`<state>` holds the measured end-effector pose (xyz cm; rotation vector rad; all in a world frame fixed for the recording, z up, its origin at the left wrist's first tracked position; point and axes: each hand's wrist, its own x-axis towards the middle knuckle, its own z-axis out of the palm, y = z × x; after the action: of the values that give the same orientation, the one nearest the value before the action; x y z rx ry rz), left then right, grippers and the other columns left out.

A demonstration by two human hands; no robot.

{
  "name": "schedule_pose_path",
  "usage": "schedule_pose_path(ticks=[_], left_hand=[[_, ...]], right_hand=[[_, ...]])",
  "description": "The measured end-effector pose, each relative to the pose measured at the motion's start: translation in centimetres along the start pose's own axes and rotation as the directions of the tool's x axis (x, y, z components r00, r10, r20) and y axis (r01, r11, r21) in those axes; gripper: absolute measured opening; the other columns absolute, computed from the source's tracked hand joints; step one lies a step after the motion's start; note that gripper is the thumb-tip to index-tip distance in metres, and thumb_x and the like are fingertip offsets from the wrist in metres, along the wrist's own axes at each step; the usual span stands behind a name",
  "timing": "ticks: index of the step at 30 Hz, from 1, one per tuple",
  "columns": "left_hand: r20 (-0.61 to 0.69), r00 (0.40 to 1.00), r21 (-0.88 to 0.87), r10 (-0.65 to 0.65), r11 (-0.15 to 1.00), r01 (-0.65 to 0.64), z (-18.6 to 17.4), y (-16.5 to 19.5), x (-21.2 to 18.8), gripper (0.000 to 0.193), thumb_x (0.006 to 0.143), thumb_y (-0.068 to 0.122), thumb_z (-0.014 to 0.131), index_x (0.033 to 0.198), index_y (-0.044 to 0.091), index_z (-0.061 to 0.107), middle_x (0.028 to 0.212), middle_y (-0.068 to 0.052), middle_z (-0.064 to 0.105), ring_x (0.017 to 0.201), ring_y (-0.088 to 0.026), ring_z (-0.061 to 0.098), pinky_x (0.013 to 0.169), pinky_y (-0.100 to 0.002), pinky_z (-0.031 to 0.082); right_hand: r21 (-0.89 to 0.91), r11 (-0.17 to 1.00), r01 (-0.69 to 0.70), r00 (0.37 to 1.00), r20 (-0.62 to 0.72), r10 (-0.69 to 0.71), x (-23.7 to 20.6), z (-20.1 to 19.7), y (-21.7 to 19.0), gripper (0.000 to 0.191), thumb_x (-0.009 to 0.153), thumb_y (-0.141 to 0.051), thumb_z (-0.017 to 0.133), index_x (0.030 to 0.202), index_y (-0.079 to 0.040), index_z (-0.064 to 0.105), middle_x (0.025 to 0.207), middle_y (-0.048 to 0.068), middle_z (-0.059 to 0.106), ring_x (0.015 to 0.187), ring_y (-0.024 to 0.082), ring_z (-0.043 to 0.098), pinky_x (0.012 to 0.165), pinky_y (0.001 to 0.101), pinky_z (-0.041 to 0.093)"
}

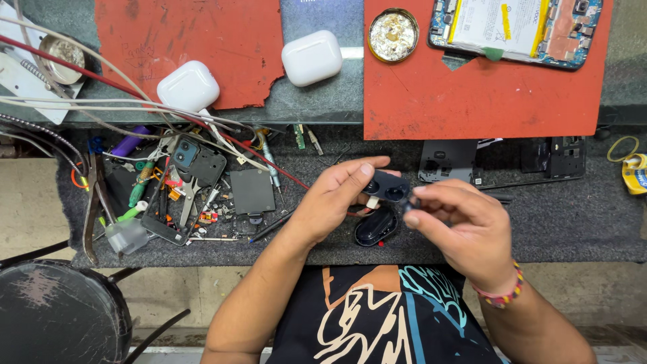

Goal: The person uses a soldering iron on a small component, then assembles a black wireless earbuds case by inserting earbuds and closing the lid. The workspace contains tools, wires, and a disassembled phone.

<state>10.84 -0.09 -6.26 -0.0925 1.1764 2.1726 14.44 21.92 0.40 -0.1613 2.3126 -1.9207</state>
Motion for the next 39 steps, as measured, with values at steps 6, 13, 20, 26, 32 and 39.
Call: schedule_pose_path(ticks=[6, 13, 20, 26, 32, 39], left_hand=[[0.046, 0.997, 0.054, 0.059, 0.997, -0.061, -0.6, -0.8, -0.2, 0.055, 0.112, 0.033, 0.047, 0.150, -0.006, 0.051, 0.116, -0.009, 0.069, 0.097, -0.014, 0.066, 0.088, -0.028, 0.056], [0.022, 0.997, 0.111, 0.078, 0.991, -0.080, -1.0, -1.3, -0.3, 0.057, 0.112, 0.037, 0.044, 0.148, -0.005, 0.053, 0.120, -0.007, 0.067, 0.104, -0.009, 0.061, 0.089, -0.024, 0.053], [0.034, 0.997, 0.043, 0.076, 0.996, -0.077, -0.9, -1.0, -0.2, 0.060, 0.112, 0.040, 0.042, 0.151, -0.005, 0.049, 0.128, -0.009, 0.067, 0.106, -0.009, 0.062, 0.090, -0.023, 0.052], [0.051, 0.995, 0.058, 0.090, 0.994, -0.093, -1.0, -0.9, -0.3, 0.057, 0.109, 0.027, 0.048, 0.155, -0.007, 0.040, 0.140, -0.014, 0.063, 0.115, -0.013, 0.062, 0.097, -0.027, 0.052], [0.109, 0.988, -0.034, 0.107, 0.994, -0.104, -1.2, -1.1, -0.5, 0.055, 0.109, 0.012, 0.045, 0.159, -0.006, 0.034, 0.152, -0.017, 0.055, 0.131, -0.015, 0.058, 0.109, -0.027, 0.048], [0.113, 0.990, -0.034, 0.085, 0.996, -0.081, -0.9, -0.9, -0.6, 0.054, 0.108, 0.011, 0.045, 0.160, -0.003, 0.034, 0.153, -0.015, 0.053, 0.127, -0.015, 0.058, 0.107, -0.029, 0.049]], right_hand=[[-0.151, 0.987, -0.061, 0.998, -0.009, 0.061, 2.7, 3.2, -0.1, 0.031, 0.083, 0.000, 0.083, 0.112, 0.002, 0.072, 0.091, 0.006, 0.071, 0.079, 0.008, 0.069, 0.068, 0.0199, 0.058], [-0.318, 0.948, -0.026, 0.999, 0.015, 0.033, 3.4, 4.6, 0.1, 0.032, 0.082, -0.004, 0.085, 0.111, 0.001, 0.072, 0.085, 0.006, 0.074, 0.072, 0.007, 0.070, 0.064, 0.0203, 0.058], [-0.449, 0.866, 0.218, 0.976, 0.080, -0.204, 3.2, 4.2, 0.3, 0.031, 0.083, -0.006, 0.086, 0.109, 0.000, 0.070, 0.100, 0.009, 0.072, 0.069, 0.009, 0.066, 0.060, 0.0232, 0.053], [-0.476, 0.842, 0.255, 0.967, 0.109, -0.231, 3.2, 3.9, 0.5, 0.024, 0.084, -0.004, 0.085, 0.105, -0.002, 0.074, 0.099, 0.008, 0.070, 0.070, 0.009, 0.066, 0.059, 0.0232, 0.053], [-0.419, 0.887, 0.194, 0.981, 0.062, -0.186, 3.0, 4.0, 0.4, 0.023, 0.083, -0.003, 0.085, 0.102, -0.001, 0.074, 0.098, 0.007, 0.070, 0.064, 0.006, 0.061, 0.055, 0.0198, 0.049], [-0.206, 0.975, 0.082, 0.996, -0.019, -0.088, 2.2, 4.0, 1.3, 0.023, 0.088, 0.002, 0.078, 0.108, 0.003, 0.066, 0.101, 0.006, 0.067, 0.078, 0.006, 0.064, 0.067, 0.0200, 0.054]])
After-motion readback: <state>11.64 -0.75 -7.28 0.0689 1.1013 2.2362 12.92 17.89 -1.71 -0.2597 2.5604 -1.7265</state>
